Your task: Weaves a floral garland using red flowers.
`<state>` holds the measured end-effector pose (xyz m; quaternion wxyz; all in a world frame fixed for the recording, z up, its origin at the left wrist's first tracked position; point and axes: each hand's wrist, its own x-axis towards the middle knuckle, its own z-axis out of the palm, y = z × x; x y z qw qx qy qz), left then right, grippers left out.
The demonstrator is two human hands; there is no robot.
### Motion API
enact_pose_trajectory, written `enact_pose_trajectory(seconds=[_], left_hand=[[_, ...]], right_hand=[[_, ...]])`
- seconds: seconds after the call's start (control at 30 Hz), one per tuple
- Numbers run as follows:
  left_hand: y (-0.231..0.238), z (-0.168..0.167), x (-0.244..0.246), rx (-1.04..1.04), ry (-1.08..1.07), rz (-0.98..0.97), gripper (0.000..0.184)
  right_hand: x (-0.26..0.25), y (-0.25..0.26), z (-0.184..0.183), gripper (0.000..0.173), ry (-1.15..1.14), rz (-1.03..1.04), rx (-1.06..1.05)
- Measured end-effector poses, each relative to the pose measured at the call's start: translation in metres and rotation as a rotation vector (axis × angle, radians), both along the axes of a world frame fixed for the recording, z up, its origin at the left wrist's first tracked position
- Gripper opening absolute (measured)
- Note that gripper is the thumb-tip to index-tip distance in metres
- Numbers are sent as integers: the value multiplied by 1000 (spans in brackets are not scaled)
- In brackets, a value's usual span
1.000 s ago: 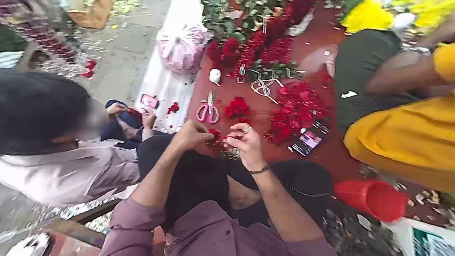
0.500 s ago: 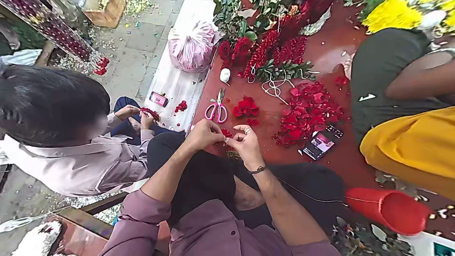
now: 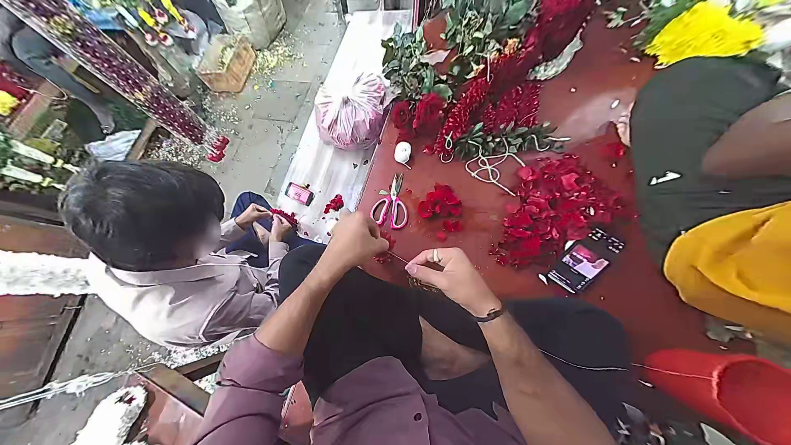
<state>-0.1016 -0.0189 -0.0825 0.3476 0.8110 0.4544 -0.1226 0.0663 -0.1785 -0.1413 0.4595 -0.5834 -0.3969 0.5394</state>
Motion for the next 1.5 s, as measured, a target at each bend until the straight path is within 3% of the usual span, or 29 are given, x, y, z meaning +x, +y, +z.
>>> enact_pose_trajectory(seconds=[0.1,0.2,0.3,0.37,0.43,0.5,0.57,0.77,0.87,1.0,1.13,1.27,1.43,1.5], left_hand=[[-17,53,30,-13,170,-511,18],[-26,91,66,-266,-146,-745,10],[-20,95,105,-466,-491,-564,6],[-15,92,120,-349,-518,-415,9],[-10,82,127,-105,-476,-322,13],[-2,72,127,97,-387,-283,18],[13,61,121,173,-314,-284,18],[53,29,71,-73,-26,-370,17],[54,21,29,-167,-57,-309,12],[47,3,-2,-222,-182,-161,10],[48,-24,-11,-222,-284,-32,12],[55,-36,-13,-221,-243,-2,15],[56,-50,-21,-195,-257,12,17],[55,-49,-22,-197,-256,18,17]], right_hand=[[23,-2,15,8,46,-24,183],[31,-2,9,5,372,-108,248],[17,-13,30,18,608,-205,76],[5,-11,32,12,655,-243,211],[17,-15,9,9,654,-92,400],[37,-23,8,13,524,-62,459],[63,-30,12,13,382,-145,409],[106,-20,-19,15,112,-220,-93],[101,3,-50,20,-211,-92,-396],[79,31,-103,30,-749,83,-520],[66,36,-129,22,-847,82,-480],[64,26,-123,19,-517,-211,-413],[52,17,-77,24,103,-589,-273],[45,14,-62,14,259,-675,-240]])
